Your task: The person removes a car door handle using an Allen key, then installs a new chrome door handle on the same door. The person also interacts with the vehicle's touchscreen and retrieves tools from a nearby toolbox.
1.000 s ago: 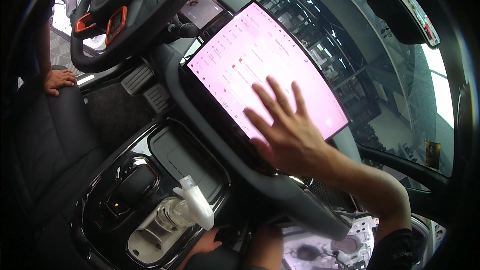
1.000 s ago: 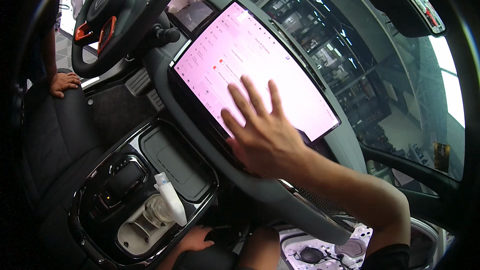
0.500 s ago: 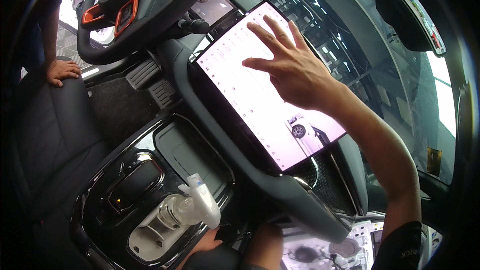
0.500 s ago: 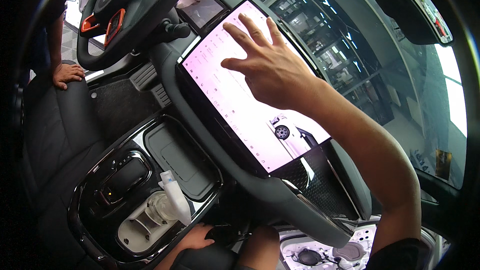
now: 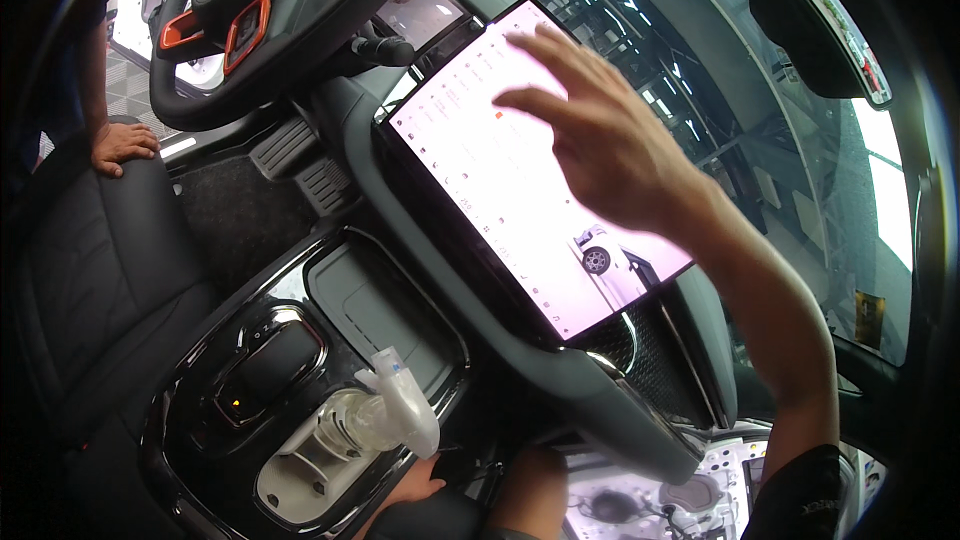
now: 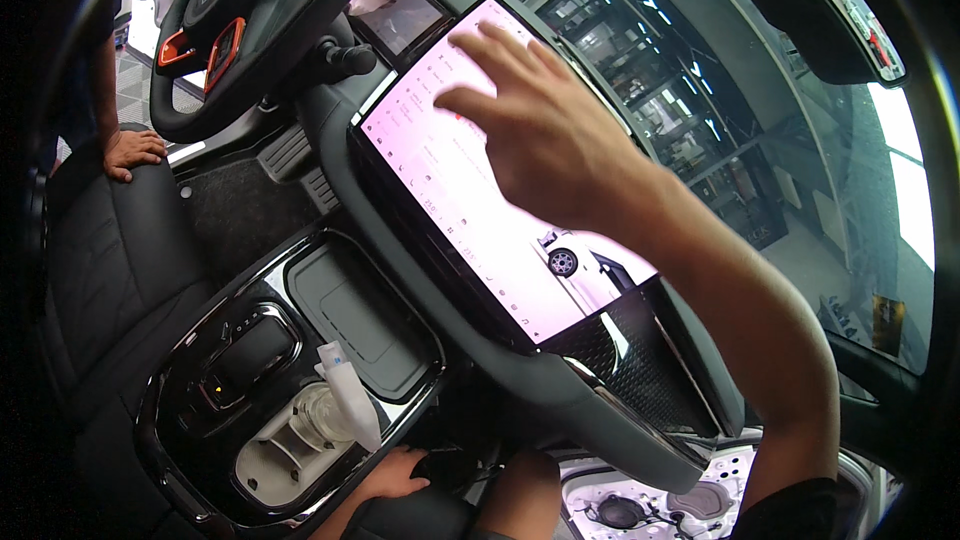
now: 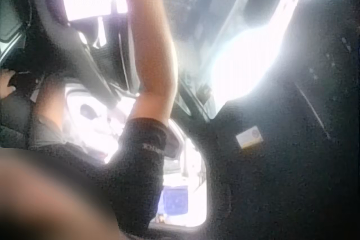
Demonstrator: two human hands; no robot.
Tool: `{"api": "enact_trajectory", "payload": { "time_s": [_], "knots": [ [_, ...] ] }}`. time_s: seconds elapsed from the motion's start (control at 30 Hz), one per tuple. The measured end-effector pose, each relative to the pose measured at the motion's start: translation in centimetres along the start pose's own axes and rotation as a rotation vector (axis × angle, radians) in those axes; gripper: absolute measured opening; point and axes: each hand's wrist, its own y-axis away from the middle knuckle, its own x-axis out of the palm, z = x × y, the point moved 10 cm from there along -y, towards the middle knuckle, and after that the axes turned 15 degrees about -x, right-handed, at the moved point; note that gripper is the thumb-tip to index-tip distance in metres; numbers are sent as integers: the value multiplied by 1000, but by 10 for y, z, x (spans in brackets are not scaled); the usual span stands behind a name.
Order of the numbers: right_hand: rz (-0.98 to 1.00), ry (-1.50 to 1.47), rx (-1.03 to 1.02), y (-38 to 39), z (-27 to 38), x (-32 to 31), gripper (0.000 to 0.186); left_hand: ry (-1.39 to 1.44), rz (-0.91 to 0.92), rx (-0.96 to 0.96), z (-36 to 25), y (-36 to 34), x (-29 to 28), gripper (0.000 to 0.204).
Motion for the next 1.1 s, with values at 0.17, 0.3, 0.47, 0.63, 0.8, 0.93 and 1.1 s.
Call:
{"api": "enact_trajectory", "payload": {
  "time_s": [0.17, 0.3, 0.47, 0.63, 0.8, 0.93, 1.1],
  "knots": [
    [80, -273, -100, 54, 80, 21, 49, -32, 6, 0, -1, -2, 1, 75],
    [301, -757, -95, 135, 183, 55, 65, 65, 28, -17, -2, 0, -3, 76],
    [557, -953, 102, 240, 310, 107, 68, 109, 113, -37, -5, 5, -4, 74],
    [455, -1062, 143, 257, 345, 109, 47, 47, 87, -52, -5, 7, -7, 74],
    [-2, -630, 110, 173, 181, 40, 50, 128, 81, -36, 0, 5, -1, 73],
    [-159, -159, -11, 82, 66, -4, 44, 192, -69, 64, -2, 5, -7, 73],
    [-51, 133, -55, 11, 6, 1, 41, 118, -81, 34, 5, -2, 4, 74]
  ]
}}
